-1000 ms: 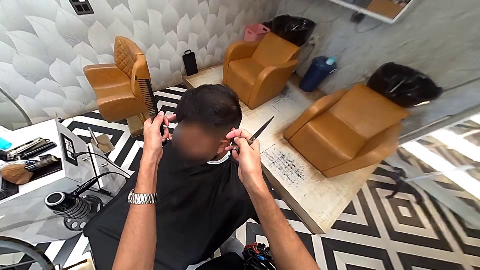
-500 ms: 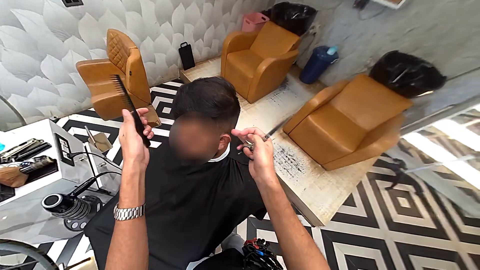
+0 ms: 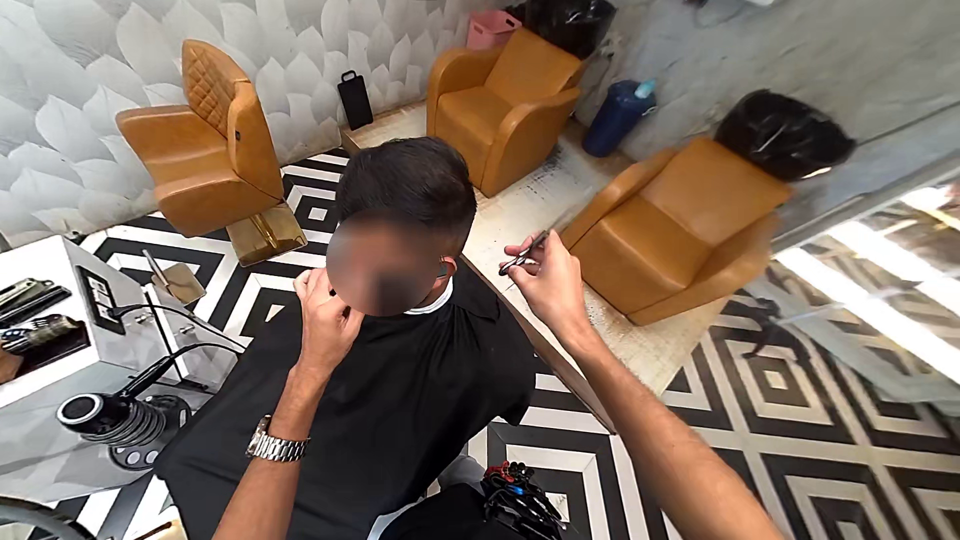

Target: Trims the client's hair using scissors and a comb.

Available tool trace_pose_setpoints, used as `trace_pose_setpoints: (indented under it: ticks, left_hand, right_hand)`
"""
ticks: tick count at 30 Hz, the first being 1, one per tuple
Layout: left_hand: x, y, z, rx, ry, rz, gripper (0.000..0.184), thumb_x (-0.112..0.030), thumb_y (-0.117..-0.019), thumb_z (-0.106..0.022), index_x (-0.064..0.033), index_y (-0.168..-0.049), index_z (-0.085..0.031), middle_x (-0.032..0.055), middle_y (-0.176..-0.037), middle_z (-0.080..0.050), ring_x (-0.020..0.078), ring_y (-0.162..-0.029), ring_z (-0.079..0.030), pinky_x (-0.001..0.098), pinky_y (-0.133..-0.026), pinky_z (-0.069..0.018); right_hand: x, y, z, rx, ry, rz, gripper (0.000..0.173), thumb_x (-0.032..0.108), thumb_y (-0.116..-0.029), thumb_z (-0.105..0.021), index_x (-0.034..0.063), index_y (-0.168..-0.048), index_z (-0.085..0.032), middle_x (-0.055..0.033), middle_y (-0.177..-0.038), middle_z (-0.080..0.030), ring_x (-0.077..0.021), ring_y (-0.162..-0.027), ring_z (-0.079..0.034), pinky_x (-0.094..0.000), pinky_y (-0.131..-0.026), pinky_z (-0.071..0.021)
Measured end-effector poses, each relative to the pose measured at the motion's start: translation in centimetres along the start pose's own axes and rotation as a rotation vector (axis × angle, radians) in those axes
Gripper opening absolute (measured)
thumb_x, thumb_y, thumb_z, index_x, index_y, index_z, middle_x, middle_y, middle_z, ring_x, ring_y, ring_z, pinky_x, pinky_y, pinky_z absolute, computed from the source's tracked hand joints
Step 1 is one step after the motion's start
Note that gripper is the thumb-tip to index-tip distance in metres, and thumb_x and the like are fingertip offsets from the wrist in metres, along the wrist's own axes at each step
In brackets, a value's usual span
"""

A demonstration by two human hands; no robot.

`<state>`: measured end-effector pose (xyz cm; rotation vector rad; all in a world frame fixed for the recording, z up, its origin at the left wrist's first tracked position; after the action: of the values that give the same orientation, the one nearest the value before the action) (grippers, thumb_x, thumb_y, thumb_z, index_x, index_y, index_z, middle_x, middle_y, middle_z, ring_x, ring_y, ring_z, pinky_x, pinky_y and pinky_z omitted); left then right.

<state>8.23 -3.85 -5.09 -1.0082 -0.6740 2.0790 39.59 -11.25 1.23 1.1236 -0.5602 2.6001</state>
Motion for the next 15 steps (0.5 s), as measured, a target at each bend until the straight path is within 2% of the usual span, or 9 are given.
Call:
trace_pose_setpoints:
  ticks: [2,4,5,9,11,13,15]
  left_hand:
    - [0.2,0.1,-0.4,-0.062,-0.031,0.032,0.036,-0.031,-0.1004,-0.066,-0.0193,-0.134,-0.069,0.0101,-0.125,-0.066,0.0308,-0.120,-0.054,0.0523,-0.105,-0.0350]
    - [0.4,0.0,-0.4,-0.102,-0.012,0.066,0.036,-0.029,-0.0984,-0.069,-0.0197,-0.134,-0.070,0.0091,-0.126,-0.065,0.0300,-0.119,-0.053,0.0481,-0.102,-0.0369]
    - [0.3,0.0,-0.3,-0.115,0.009,0.072,0.036,-0.026,-0.0974,-0.070,-0.0191,-0.133,-0.070,0.0093,-0.126,-0.064,0.0293,-0.115,-0.053,0.0456,-0.098,-0.0382]
    - [-0.1,-0.1,-0.3,-0.154,0.023,0.096,0.035,-0.021,-0.0958,-0.072,-0.0199,-0.131,-0.071,0.0095,-0.122,-0.063,0.0275,-0.114,-0.054,0.0397,-0.097,-0.0418]
    - [-0.2,-0.6,-0.3,-0.180,0.017,0.110,0.035,-0.020,-0.0949,-0.074,-0.0204,-0.130,-0.072,0.0104,-0.118,-0.063,0.0276,-0.111,-0.054,0.0392,-0.095,-0.0410]
    - [0.5,-1.8,-0.5,-0.251,0.030,0.098,0.035,-0.019,-0.0896,-0.079,-0.0203,-0.124,-0.076,0.0113,-0.108,-0.066,0.0269,-0.104,-0.055,0.0394,-0.093,-0.0400]
    - [0.9,-2.6,-0.6,-0.291,0.036,0.084,0.034,-0.019,-0.0874,-0.081,-0.0210,-0.121,-0.078,0.0109,-0.104,-0.067,0.0262,-0.101,-0.055,0.0394,-0.093,-0.0392]
  right_hand:
    - [2.1,0.1,0.6,-0.058,0.433,0.228,0.028,0.000,-0.0914,-0.064,0.0001,-0.119,-0.059,-0.0161,-0.097,-0.073,-0.0328,-0.085,-0.073,-0.0540,-0.078,-0.0584]
    - [3.7,0.2,0.6,-0.087,0.747,0.429,0.016,-0.005,-0.0957,-0.055,-0.0005,-0.111,-0.058,-0.0184,-0.085,-0.068,-0.0370,-0.079,-0.071,-0.0584,-0.092,-0.0504]
    - [4.2,0.2,0.6,-0.083,0.841,0.494,0.017,-0.008,-0.0951,-0.054,-0.0001,-0.109,-0.059,-0.0182,-0.082,-0.067,-0.0368,-0.076,-0.070,-0.0602,-0.097,-0.0473]
    - [5.2,-0.2,0.1,-0.028,1.071,0.581,0.019,-0.011,-0.0958,-0.051,-0.0003,-0.109,-0.060,-0.0175,-0.079,-0.061,-0.0347,-0.069,-0.065,-0.0629,-0.105,-0.0412]
    - [5.5,-0.4,-0.4,-0.040,1.146,0.618,0.017,-0.012,-0.0959,-0.050,-0.0018,-0.105,-0.060,-0.0185,-0.078,-0.061,-0.0351,-0.068,-0.065,-0.0630,-0.105,-0.0402]
    - [5.5,-0.7,-1.0,-0.065,1.210,0.663,0.015,-0.012,-0.0958,-0.050,-0.0026,-0.103,-0.058,-0.0192,-0.077,-0.060,-0.0363,-0.068,-0.064,-0.0643,-0.105,-0.0395]
    - [5.7,-1.1,-1.5,-0.091,1.261,0.701,0.013,-0.012,-0.0958,-0.049,-0.0043,-0.101,-0.058,-0.0196,-0.076,-0.059,-0.0363,-0.066,-0.063,-0.0651,-0.103,-0.0399]
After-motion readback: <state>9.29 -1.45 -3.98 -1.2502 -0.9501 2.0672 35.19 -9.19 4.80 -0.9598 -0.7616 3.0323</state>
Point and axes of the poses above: each hand's wrist, its own y-axis away from the middle knuckle, its own z-axis out of the back of the hand, x = y × z, the point moved 3 cm from there along -y, towards the middle knuckle
